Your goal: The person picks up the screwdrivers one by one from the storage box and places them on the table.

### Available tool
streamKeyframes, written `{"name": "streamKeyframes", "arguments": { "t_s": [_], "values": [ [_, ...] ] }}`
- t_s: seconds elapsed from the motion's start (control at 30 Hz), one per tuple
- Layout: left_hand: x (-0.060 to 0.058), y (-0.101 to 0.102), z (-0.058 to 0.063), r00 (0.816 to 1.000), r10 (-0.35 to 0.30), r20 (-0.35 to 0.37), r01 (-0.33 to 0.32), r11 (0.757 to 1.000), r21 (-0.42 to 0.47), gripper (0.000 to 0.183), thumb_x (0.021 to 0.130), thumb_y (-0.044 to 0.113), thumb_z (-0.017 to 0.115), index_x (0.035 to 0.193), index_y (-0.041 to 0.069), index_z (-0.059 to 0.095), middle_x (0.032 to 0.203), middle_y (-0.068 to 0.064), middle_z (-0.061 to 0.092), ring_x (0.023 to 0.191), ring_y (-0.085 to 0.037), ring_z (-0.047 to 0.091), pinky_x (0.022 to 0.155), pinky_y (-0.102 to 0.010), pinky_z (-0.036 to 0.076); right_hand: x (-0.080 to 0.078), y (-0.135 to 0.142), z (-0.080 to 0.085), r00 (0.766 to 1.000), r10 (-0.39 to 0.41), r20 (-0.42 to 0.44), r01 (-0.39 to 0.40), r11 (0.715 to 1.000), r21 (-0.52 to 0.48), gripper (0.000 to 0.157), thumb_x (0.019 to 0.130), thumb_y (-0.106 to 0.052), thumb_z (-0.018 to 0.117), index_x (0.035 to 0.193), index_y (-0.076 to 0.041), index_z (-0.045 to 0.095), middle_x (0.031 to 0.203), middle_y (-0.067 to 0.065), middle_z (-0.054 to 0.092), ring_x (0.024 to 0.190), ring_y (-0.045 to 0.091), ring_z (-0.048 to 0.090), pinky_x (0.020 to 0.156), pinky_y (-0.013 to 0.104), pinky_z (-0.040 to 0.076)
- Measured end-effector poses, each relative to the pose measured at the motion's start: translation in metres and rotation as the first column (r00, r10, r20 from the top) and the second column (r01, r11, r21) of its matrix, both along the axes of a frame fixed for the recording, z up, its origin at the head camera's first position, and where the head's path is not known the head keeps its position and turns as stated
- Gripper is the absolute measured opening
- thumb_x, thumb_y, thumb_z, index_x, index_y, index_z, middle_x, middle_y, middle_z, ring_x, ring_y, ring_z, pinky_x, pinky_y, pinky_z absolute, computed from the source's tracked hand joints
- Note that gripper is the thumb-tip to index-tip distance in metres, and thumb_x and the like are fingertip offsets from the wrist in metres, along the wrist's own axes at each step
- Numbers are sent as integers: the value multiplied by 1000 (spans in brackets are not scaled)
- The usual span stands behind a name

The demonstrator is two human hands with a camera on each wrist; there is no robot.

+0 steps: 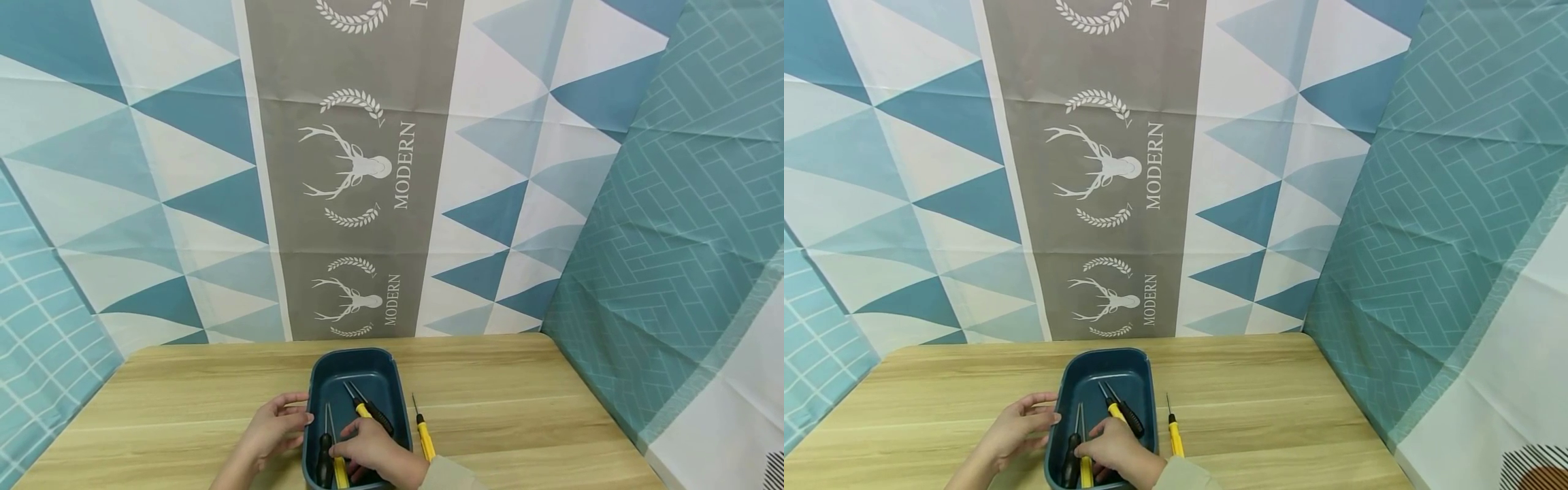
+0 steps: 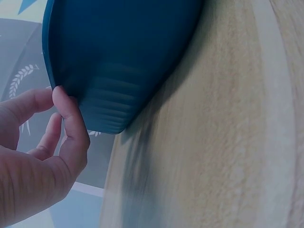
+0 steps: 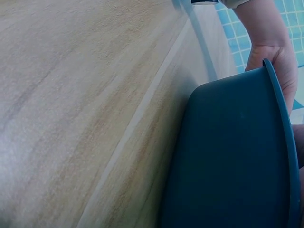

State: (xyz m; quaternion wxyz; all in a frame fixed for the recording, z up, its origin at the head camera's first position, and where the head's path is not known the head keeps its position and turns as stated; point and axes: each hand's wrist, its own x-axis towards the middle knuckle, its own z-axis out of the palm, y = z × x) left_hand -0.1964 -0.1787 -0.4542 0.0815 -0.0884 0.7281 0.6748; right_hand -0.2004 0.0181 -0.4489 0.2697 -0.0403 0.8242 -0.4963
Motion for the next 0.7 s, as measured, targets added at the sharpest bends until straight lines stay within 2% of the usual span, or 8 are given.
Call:
{"name": "streamKeyframes", "arguments": {
  "t_s": [0.43,0.7],
  "values": [
    [0,0,2,1000,8,18,-8,1000,2,52,84,12,66,129,-2,45,107,-14,57,82,-19,61,67,-34,54,-3,-1,-5,1000,24,21,-24,1000,15,21,79,-15,73,92,-5,61,80,6,60,65,18,66,61,33,56],
    [0,2,1,1000,22,8,-22,1000,-10,51,84,10,66,129,-2,45,107,-13,58,81,-19,61,66,-35,54,-2,-5,-3,1000,13,-6,-12,997,78,23,77,-15,75,92,-4,62,79,6,60,63,16,65,62,32,56]
  ]
}}
